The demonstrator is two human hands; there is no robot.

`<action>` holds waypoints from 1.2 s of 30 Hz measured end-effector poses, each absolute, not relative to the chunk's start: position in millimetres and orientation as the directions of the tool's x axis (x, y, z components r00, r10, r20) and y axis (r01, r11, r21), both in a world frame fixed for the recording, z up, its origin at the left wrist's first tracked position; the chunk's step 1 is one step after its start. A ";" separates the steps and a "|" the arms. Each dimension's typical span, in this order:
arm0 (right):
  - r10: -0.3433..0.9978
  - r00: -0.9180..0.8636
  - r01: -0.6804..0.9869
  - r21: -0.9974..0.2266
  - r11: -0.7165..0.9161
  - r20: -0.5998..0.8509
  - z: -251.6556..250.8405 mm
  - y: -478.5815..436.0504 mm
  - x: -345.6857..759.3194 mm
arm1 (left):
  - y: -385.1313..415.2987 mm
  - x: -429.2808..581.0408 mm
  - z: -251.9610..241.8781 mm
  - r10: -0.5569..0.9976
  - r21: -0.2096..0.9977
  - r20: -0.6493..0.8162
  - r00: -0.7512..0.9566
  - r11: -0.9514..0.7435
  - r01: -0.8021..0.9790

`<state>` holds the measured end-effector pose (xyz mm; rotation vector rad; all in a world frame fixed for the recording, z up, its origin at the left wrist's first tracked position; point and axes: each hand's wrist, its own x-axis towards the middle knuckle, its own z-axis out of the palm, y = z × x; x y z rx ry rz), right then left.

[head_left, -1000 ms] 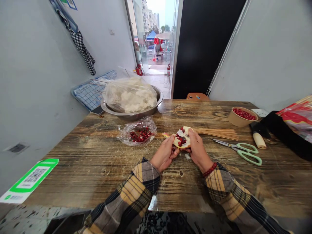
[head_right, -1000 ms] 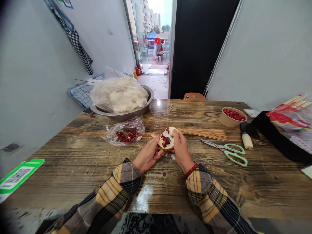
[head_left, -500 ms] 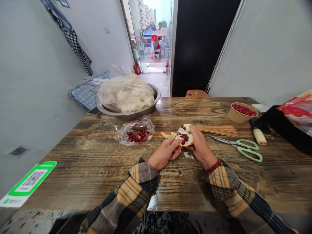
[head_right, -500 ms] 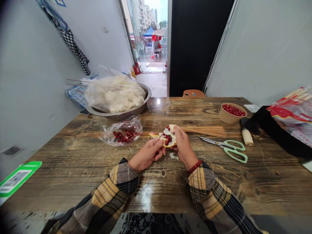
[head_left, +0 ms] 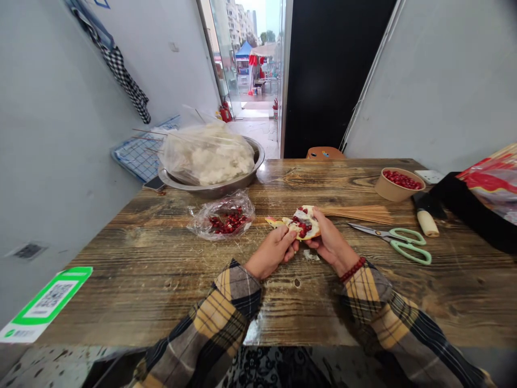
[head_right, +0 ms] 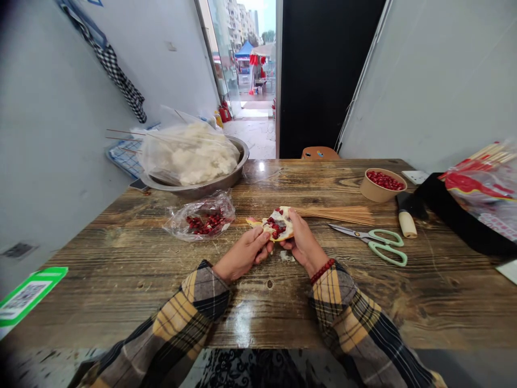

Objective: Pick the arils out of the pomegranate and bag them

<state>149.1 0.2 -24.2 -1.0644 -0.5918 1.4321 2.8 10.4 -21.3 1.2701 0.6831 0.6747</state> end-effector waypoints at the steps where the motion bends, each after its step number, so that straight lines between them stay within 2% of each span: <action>1: 0.959 0.113 -0.493 -0.853 -0.173 -0.260 -24.2 0.2 149.2 | 10.7 2.6 -20.9 0.773 0.986 -0.075 0.630 0.152 -0.070; 8: 0.958 0.140 -0.489 -0.858 -0.155 -0.252 -21.8 -0.8 148.1 | 11.9 1.3 -20.1 0.761 0.998 -0.026 0.648 0.060 -0.031; 12: 0.964 0.193 -0.431 -0.898 -0.086 -0.185 -18.7 -2.0 146.9 | 12.5 0.8 -22.7 0.764 0.999 -0.038 0.644 0.052 -0.004; 18: 0.968 0.241 -0.200 -0.979 -0.022 -0.071 -17.9 -3.8 148.3 | 16.3 -3.2 -19.8 0.728 0.976 -0.139 0.672 0.217 -0.033; 21: 0.973 0.231 0.014 -1.000 0.022 0.025 -15.0 -6.4 153.0 | 19.1 -4.4 -17.6 0.719 0.931 -0.169 0.674 0.341 -0.131; 23: 0.960 0.221 0.236 -0.965 0.118 0.171 -10.4 -9.8 156.1 | 20.0 -3.7 -17.8 0.716 0.891 -0.186 0.673 0.411 -0.191; 25: 0.929 0.168 0.468 -0.856 0.219 0.330 -5.5 -13.9 157.2 | 19.7 -1.9 -19.2 0.702 0.858 -0.195 0.685 0.460 -0.228; 28: 0.923 0.049 0.700 -0.673 0.240 0.381 -1.9 -18.6 154.9 | 17.4 1.1 -21.9 0.699 0.826 -0.216 0.681 0.504 -0.255; 31: 0.943 0.042 0.763 -0.621 0.182 0.329 -3.1 -19.4 152.2 | 14.7 2.7 -22.8 0.701 0.819 -0.222 0.678 0.511 -0.260; 36: 0.948 0.086 0.720 -0.677 0.154 0.307 -5.0 -17.3 151.8 | 12.6 3.1 -21.6 0.711 0.878 -0.186 0.678 0.430 -0.211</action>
